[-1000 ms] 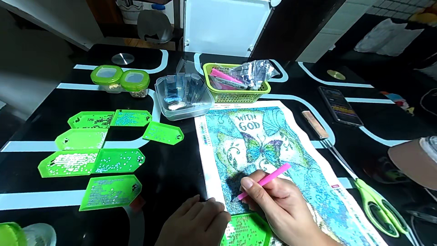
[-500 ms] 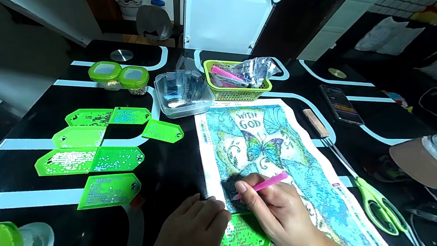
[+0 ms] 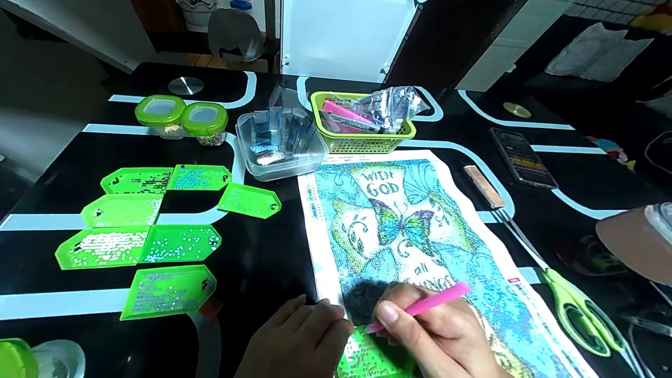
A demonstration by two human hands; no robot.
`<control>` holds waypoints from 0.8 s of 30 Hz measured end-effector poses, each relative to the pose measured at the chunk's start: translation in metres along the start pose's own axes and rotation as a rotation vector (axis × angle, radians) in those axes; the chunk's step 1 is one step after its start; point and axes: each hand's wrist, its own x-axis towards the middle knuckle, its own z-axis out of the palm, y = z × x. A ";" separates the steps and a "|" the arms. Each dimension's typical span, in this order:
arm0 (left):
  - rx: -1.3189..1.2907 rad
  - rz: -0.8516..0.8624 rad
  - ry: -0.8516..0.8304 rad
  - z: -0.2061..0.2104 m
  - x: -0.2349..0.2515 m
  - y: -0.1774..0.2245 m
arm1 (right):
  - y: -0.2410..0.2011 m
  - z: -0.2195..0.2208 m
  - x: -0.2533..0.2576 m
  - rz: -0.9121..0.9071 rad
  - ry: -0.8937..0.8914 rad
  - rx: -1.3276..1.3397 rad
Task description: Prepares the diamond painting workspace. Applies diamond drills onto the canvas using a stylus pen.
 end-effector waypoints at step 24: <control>-0.005 -0.005 -0.018 -0.001 0.001 0.000 | 0.006 0.003 0.006 0.168 0.132 0.183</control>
